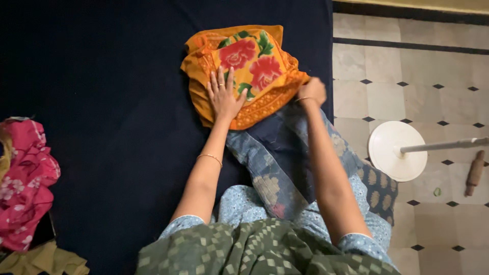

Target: The person wraps a floral-patterned orange cloth around a blue pillow, folds the edges, and ties the cloth with a string to secure it.

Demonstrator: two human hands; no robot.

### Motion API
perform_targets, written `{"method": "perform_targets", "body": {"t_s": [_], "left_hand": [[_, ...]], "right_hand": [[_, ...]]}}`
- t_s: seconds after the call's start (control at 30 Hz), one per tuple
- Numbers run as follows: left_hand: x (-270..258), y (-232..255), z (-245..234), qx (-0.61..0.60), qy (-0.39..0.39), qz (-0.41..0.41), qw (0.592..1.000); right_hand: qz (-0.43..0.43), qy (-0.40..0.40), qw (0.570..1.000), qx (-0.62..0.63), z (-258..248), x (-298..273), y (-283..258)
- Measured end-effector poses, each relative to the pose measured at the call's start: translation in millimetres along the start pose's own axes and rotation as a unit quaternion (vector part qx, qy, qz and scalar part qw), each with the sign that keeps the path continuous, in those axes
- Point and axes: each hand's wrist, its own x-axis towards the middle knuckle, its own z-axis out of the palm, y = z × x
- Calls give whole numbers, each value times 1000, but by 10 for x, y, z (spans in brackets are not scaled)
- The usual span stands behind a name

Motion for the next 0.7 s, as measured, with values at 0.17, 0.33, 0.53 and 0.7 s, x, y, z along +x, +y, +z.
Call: {"method": "perform_targets", "body": {"t_s": [0.17, 0.33, 0.53, 0.7], "left_hand": [[19, 3, 7, 15, 4, 11, 1000], [-14, 11, 7, 5, 6, 7, 1000], [-38, 39, -29, 17, 3, 10, 1000], [-33, 8, -35, -7, 2, 6, 1000]], "right_hand": [[-75, 121, 987, 80, -495, 210, -203], [-250, 81, 960, 93, -315, 120, -588], [-88, -214, 972, 46, -94, -204, -421], [-85, -293, 922, 239, 65, 44, 195]]}}
